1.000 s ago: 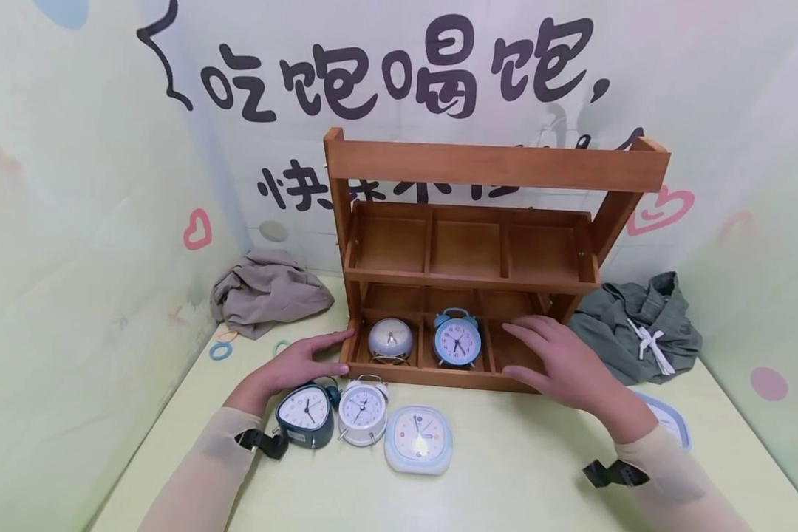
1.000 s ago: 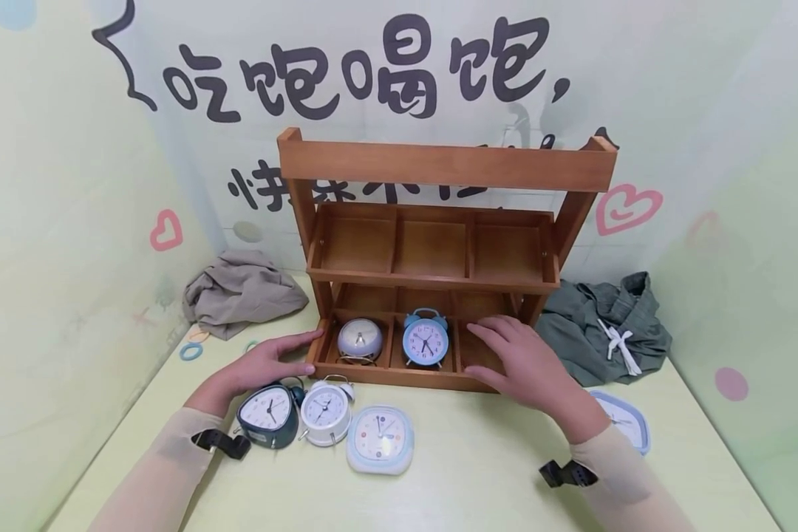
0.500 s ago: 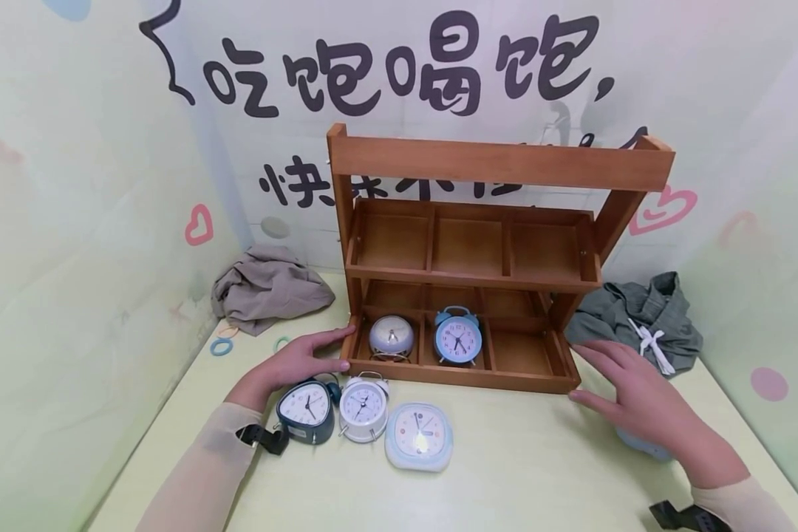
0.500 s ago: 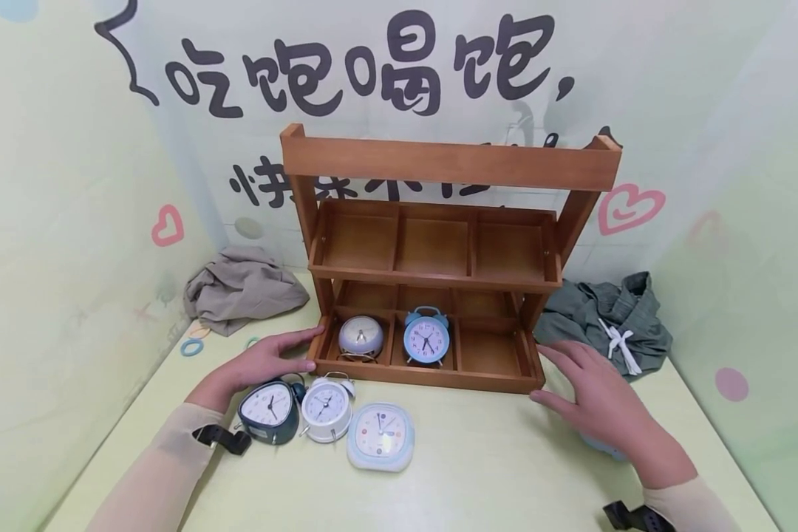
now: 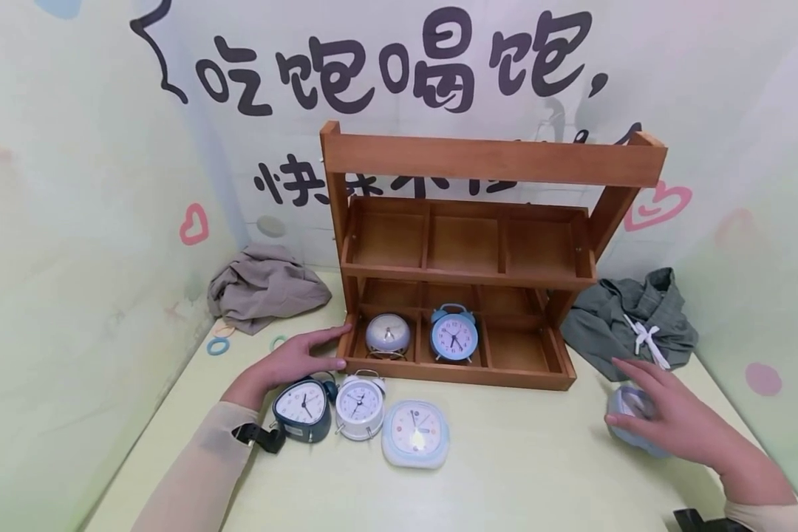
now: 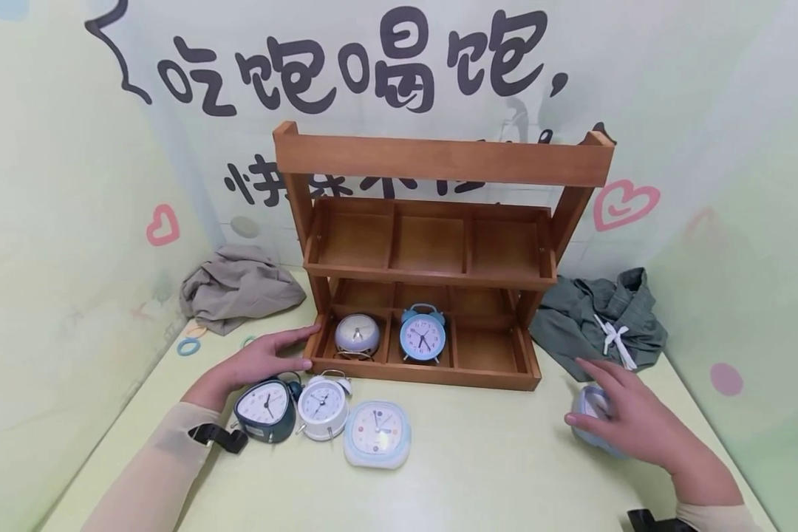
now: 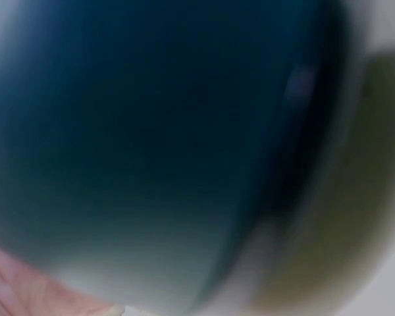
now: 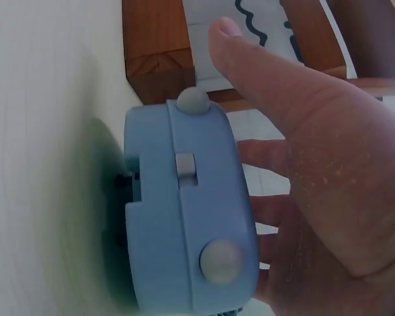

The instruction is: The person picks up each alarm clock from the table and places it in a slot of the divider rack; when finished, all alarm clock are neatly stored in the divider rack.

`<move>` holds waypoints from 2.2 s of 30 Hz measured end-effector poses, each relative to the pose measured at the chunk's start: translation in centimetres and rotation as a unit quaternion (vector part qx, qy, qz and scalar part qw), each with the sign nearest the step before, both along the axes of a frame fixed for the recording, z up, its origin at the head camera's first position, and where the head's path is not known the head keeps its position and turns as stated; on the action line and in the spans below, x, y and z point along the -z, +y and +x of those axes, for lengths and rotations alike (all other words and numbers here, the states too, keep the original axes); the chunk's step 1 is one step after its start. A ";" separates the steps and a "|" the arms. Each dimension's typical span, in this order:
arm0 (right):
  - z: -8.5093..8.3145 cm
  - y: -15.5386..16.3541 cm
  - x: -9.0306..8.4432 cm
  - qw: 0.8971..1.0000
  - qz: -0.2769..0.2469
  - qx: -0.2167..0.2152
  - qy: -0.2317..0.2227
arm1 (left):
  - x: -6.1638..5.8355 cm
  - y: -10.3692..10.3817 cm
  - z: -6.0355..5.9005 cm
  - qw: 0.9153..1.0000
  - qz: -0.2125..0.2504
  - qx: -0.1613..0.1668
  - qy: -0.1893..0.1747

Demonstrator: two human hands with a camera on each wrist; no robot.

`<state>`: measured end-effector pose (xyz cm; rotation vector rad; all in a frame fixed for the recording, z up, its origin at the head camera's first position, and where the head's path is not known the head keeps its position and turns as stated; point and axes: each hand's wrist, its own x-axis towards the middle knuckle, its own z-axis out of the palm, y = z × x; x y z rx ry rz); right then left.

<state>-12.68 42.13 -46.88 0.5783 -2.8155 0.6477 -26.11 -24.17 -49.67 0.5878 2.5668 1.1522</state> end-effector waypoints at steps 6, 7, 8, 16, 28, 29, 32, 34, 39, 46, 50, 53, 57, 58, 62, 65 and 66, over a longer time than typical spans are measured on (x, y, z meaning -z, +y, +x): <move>0.3 0.6 0.0 0.999 0.014 0.009 -0.039 | 0.0 -0.3 -0.1 1.000 -0.001 -0.002 -0.002; 0.3 0.7 0.0 0.999 0.019 0.011 -0.046 | 0.0 -0.3 -0.1 1.000 -0.002 -0.002 -0.001; 0.4 0.9 0.1 0.998 0.024 0.011 -0.053 | 0.0 -0.3 -0.1 1.000 0.000 -0.001 -0.001; 0.7 2.6 0.3 0.996 0.030 0.011 -0.080 | -0.2 0.0 -0.2 1.000 0.004 0.002 0.007; 1.1 2.9 -0.4 0.994 0.031 0.023 -0.107 | -0.3 0.2 0.2 1.000 0.013 -0.003 -0.006; 1.1 2.9 -0.3 0.994 0.029 0.022 -0.105 | -0.3 0.2 0.2 1.000 0.014 -0.002 -0.005; 1.1 2.9 -0.1 0.994 0.025 0.027 -0.099 | -0.1 0.3 0.2 1.000 0.014 -0.001 -0.004; 1.0 2.8 0.1 0.995 0.019 0.028 -0.098 | -0.1 0.2 0.2 1.000 0.014 -0.002 -0.003; 0.8 2.4 0.4 0.995 0.004 0.026 -0.091 | -0.1 0.2 0.2 1.000 0.015 -0.002 -0.003; 0.4 1.2 0.5 0.998 -0.018 0.015 -0.066 | -0.3 0.2 0.2 1.000 0.015 -0.002 -0.002; 0.1 0.3 0.0 0.999 -0.017 0.009 -0.038 | -0.4 0.2 0.2 1.000 0.014 -0.003 0.000; -0.2 -0.5 -0.6 1.000 -0.009 -0.003 -0.013 | -0.4 0.2 0.1 1.000 0.013 -0.003 0.002; -1.0 -1.5 -1.6 1.000 0.003 -0.020 0.010 | -0.4 0.1 0.1 1.000 0.009 -0.003 0.004; -1.3 -1.8 -2.0 1.000 0.006 -0.019 0.014 | -0.4 0.0 0.1 1.000 0.009 -0.003 0.005; -2.5 -3.1 -3.2 0.999 0.015 -0.025 0.018 | -0.3 -0.2 0.1 1.000 0.006 -0.001 0.012; -3.5 -4.3 -4.0 0.999 0.019 -0.030 0.017 | -0.2 -0.2 0.1 1.000 0.005 -0.001 0.014; -3.8 -4.7 -4.2 0.999 0.020 -0.029 0.015 | -0.1 -0.2 0.1 1.000 0.005 -0.002 0.014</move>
